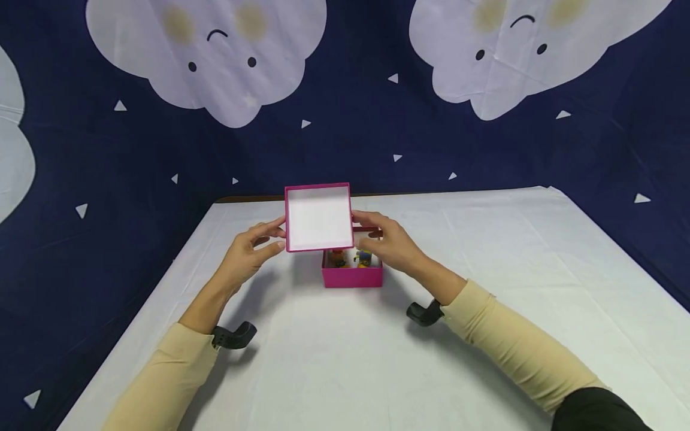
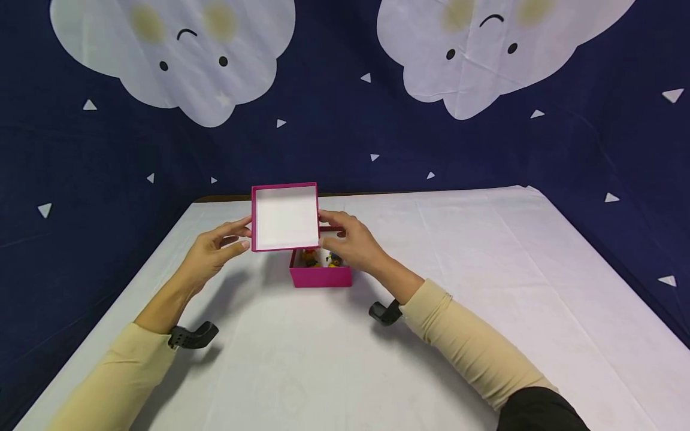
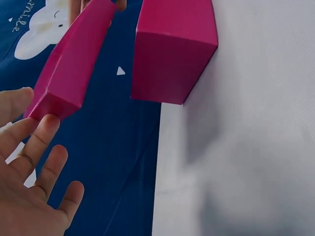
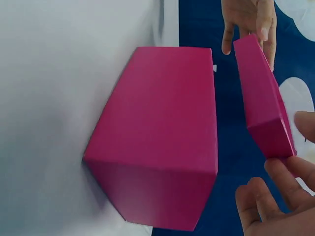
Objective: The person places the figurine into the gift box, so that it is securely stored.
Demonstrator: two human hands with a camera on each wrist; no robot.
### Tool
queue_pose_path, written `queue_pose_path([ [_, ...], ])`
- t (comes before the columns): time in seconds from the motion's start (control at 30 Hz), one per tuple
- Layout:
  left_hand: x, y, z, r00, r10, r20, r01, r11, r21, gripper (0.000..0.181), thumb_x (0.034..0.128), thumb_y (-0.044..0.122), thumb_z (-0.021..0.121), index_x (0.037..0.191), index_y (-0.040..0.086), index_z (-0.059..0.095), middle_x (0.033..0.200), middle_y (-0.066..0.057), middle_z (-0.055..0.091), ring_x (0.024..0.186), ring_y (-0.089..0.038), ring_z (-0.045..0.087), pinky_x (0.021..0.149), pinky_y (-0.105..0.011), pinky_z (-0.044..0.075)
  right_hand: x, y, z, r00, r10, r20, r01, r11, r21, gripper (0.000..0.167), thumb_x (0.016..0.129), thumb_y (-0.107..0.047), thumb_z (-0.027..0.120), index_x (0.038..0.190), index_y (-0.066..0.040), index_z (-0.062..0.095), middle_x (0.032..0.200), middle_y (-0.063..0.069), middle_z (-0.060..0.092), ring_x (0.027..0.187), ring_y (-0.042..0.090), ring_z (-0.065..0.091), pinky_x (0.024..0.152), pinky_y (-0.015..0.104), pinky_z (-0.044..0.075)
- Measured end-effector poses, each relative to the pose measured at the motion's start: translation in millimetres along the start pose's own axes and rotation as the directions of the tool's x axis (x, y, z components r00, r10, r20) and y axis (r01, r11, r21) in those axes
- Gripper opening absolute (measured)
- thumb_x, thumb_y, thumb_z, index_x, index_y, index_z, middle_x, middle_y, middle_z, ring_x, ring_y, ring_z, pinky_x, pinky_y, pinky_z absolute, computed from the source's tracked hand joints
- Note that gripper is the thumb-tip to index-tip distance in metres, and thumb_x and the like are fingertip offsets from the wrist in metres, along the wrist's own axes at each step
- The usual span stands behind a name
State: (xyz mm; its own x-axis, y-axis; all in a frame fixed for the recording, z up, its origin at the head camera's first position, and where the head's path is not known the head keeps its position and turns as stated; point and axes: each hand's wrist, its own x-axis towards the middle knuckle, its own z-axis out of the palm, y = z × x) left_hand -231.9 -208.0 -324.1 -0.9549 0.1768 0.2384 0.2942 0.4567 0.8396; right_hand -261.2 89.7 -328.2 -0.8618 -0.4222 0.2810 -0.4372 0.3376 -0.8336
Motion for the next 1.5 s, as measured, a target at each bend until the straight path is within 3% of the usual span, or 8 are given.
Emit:
queue_pose_path([
  [0.13,2.5,3.1,4.8,1.000,0.000,-0.005,0.000,1.000,0.000,0.050,0.0910,0.026,0.063,0.139,0.019,0.049,0.120,-0.015,0.062,0.127,-0.026,0.044,0.110,-0.049,0.030,-1.4,0.3,-5.4,0.999,0.038,-0.026,-0.036,0.998,0.049,0.048,0.088,-0.011,0.062,0.135,-0.017,0.052,0.138,0.006,0.054,0.120,0.028,0.057,0.101,0.043,0.046],
  [0.33,5.4,5.8,12.9,0.997,-0.080,0.011,0.081,0.997,-0.020,0.050,0.0930,0.042,0.056,0.139,0.024,0.048,0.137,-0.010,0.055,0.129,-0.028,0.045,0.106,-0.053,0.036,-4.0,1.1,-11.6,0.994,0.089,-0.068,-0.082,0.991,0.102,0.042,0.090,-0.029,0.064,0.131,-0.019,0.056,0.136,0.008,0.056,0.115,0.028,0.061,0.101,0.044,0.047],
  [0.53,7.9,9.6,20.8,0.999,-0.039,0.030,0.043,0.991,-0.129,0.046,0.0962,0.038,0.052,0.135,0.012,0.051,0.138,-0.012,0.054,0.135,-0.027,0.042,0.113,-0.053,0.029,-5.2,4.5,-14.1,0.988,0.103,-0.117,-0.083,0.983,0.167,0.038,0.090,-0.032,0.063,0.123,-0.015,0.062,0.137,0.000,0.057,0.115,0.024,0.061,0.102,0.041,0.045],
  [0.63,10.7,12.5,25.4,0.999,-0.047,0.013,0.048,0.988,-0.145,0.046,0.0968,0.040,0.049,0.128,0.006,0.053,0.135,-0.015,0.055,0.134,-0.027,0.042,0.114,-0.052,0.028,-5.9,5.7,-15.1,0.983,0.106,-0.148,-0.077,0.978,0.191,0.035,0.091,-0.033,0.062,0.116,-0.010,0.065,0.136,0.001,0.057,0.120,0.021,0.057,0.105,0.041,0.043],
  [0.83,14.3,15.3,35.1,0.990,-0.137,-0.034,0.132,0.983,-0.125,0.047,0.0962,0.044,0.048,0.115,0.002,0.054,0.131,-0.016,0.055,0.126,-0.027,0.045,0.109,-0.049,0.032,-9.5,7.5,-15.2,0.966,0.161,-0.201,-0.128,0.977,0.168,0.040,0.091,-0.041,0.059,0.106,-0.004,0.066,0.131,0.005,0.061,0.122,0.021,0.054,0.106,0.045,0.040],
  [1.07,13.4,15.7,43.0,0.987,-0.155,-0.037,0.152,0.984,-0.091,0.047,0.0943,0.048,0.050,0.112,0.004,0.052,0.131,-0.015,0.055,0.128,-0.029,0.046,0.107,-0.051,0.035,-11.7,8.8,-14.8,0.957,0.175,-0.233,-0.154,0.982,0.107,0.040,0.090,-0.044,0.060,0.103,-0.007,0.068,0.125,0.006,0.065,0.116,0.023,0.058,0.099,0.043,0.044],
  [1.27,13.9,11.1,46.6,0.987,-0.155,-0.039,0.149,0.981,-0.125,0.045,0.0925,0.047,0.054,0.111,0.005,0.054,0.129,-0.013,0.057,0.121,-0.027,0.051,0.102,-0.046,0.038,-16.3,10.8,-18.2,0.970,0.165,-0.177,-0.152,0.985,0.085,0.039,0.088,-0.045,0.062,0.104,-0.010,0.068,0.129,0.002,0.062,0.116,0.022,0.060,0.099,0.041,0.046],
  [1.5,12.5,4.8,44.9,0.994,-0.070,0.086,0.082,0.986,-0.144,0.053,0.0887,0.040,0.063,0.136,0.019,0.048,0.137,-0.007,0.053,0.129,-0.024,0.045,0.110,-0.045,0.033,-23.6,21.4,-27.7,0.993,0.085,-0.086,-0.076,0.991,0.107,0.038,0.084,-0.034,0.071,0.114,-0.011,0.066,0.139,-0.002,0.054,0.120,0.022,0.059,0.102,0.041,0.045],
])
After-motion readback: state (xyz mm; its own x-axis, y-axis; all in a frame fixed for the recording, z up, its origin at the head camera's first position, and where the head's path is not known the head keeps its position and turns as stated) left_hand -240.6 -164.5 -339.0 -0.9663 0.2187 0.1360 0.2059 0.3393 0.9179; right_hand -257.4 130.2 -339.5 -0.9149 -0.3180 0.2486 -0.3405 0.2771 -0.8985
